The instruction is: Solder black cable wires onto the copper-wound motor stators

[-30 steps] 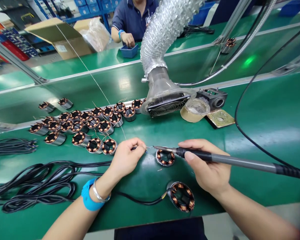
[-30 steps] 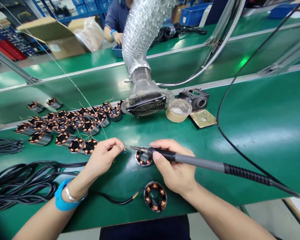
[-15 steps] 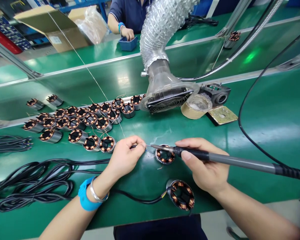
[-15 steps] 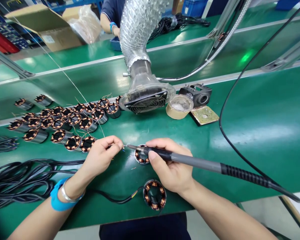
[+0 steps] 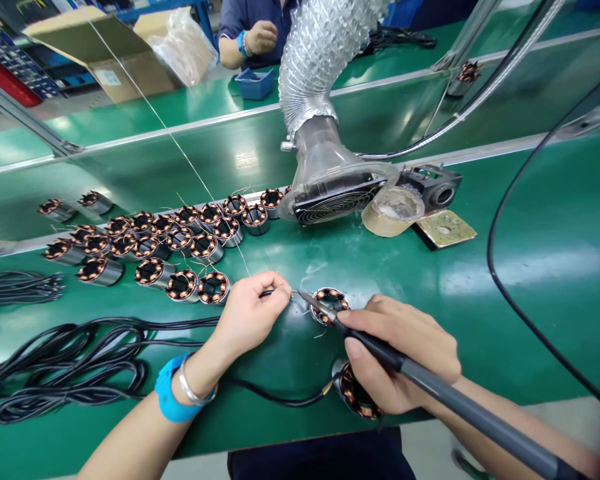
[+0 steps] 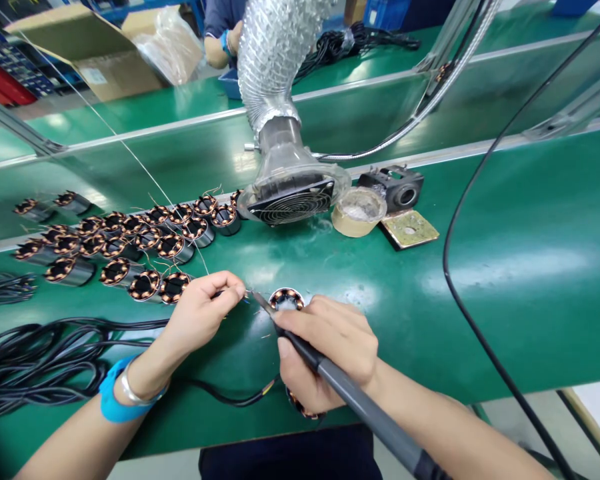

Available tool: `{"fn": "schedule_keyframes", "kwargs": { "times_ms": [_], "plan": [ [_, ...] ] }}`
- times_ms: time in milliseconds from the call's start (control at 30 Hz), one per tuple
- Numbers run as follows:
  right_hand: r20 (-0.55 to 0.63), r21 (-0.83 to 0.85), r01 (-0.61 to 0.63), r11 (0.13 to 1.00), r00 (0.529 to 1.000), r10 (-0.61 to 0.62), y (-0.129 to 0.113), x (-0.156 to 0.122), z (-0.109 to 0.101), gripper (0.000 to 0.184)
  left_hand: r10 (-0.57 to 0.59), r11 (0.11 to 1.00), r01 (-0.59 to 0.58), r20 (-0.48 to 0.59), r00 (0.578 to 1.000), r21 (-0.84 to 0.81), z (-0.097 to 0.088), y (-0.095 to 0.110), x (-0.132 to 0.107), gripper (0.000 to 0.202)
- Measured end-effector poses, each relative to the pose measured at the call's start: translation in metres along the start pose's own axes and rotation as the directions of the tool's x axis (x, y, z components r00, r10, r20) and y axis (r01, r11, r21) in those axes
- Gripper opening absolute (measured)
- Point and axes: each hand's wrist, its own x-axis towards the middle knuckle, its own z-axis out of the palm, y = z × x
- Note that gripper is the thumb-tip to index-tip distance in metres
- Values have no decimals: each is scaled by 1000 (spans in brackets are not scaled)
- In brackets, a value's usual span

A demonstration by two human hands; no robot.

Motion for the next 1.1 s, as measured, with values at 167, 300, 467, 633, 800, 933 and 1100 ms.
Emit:
{"fn": "schedule_keyframes", "kwargs": {
  "times_ms": [167,300,467,633,800,933,1100],
  "plan": [
    [-15,2,36,999,999,-36,0,0,0,30,-7,1000,7,1,1000,9,0,0,-1,20],
    [-34,16,7,1000,999,-7,-1,1,-4,30,-6,1000,6,-4,1000,22,1,0,-1,21],
    [-21,43,-16,999,1000,17,-1,0,-5,30,-6,1000,6,-10,1000,27,1,0,-1,20],
    [-10,49,-34,998,999,35,0,0,-7,32,-5,1000,5,-8,1000,20,2,0,0,20],
    [-20,49,-26,998,999,27,2,1,-8,33,-5,1000,6,-4,1000,18,1,-1,0,21],
    [-33,54,-19,998,999,21,3,-1,-6,34,-10,1000,10,-2,1000,16,0,-1,-1,20],
    [-51,55,-13,998,999,16,5,2,-7,37,5,1000,-4,24,1000,-8,0,0,-2,19]
  ]
}}
